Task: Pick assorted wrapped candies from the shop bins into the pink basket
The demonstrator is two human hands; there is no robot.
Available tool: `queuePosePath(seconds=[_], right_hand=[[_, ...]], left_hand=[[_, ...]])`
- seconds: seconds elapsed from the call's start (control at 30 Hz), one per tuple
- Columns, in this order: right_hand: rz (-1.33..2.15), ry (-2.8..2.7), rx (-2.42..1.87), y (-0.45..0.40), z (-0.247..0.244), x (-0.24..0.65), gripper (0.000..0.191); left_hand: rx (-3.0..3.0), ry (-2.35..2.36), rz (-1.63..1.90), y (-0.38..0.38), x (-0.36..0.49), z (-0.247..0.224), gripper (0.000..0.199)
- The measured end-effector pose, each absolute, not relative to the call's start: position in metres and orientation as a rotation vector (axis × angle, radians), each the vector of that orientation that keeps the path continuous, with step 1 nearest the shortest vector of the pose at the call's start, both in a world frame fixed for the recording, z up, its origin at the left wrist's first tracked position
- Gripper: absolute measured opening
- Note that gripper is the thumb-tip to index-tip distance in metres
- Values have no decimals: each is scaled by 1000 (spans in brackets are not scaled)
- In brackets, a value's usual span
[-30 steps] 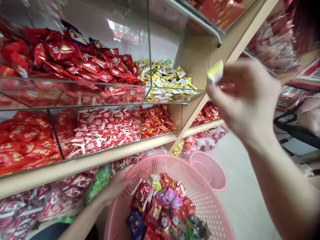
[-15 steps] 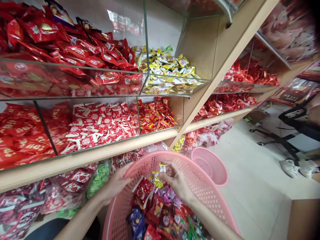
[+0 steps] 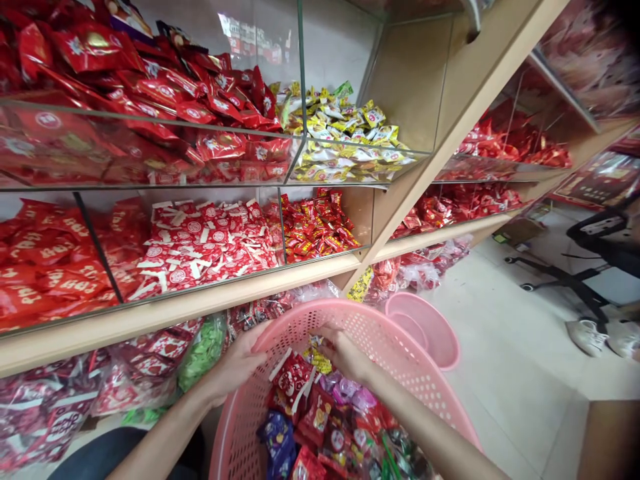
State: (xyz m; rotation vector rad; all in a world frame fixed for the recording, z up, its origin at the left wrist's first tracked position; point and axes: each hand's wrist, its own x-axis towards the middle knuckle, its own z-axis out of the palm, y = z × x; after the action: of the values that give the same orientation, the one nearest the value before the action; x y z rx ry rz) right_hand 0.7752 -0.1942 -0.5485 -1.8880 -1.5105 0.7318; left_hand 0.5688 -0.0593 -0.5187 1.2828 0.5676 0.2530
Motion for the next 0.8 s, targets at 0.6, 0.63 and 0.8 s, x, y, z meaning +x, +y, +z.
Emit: queuePosePath(seconds=[0.6,0.63,0.8], right_hand=[[702,-1809,-1961,-183,-551,771,42],[697,-1805,-1964,-183,-550,771,41],[624,-1703,-1990,-195,-540,779,34]], left_hand=[[1299,574,247,-61,566,-519,66],[1291,564,247,-61,566,-518,66],[1296,529,235,-61,567,-515,66]])
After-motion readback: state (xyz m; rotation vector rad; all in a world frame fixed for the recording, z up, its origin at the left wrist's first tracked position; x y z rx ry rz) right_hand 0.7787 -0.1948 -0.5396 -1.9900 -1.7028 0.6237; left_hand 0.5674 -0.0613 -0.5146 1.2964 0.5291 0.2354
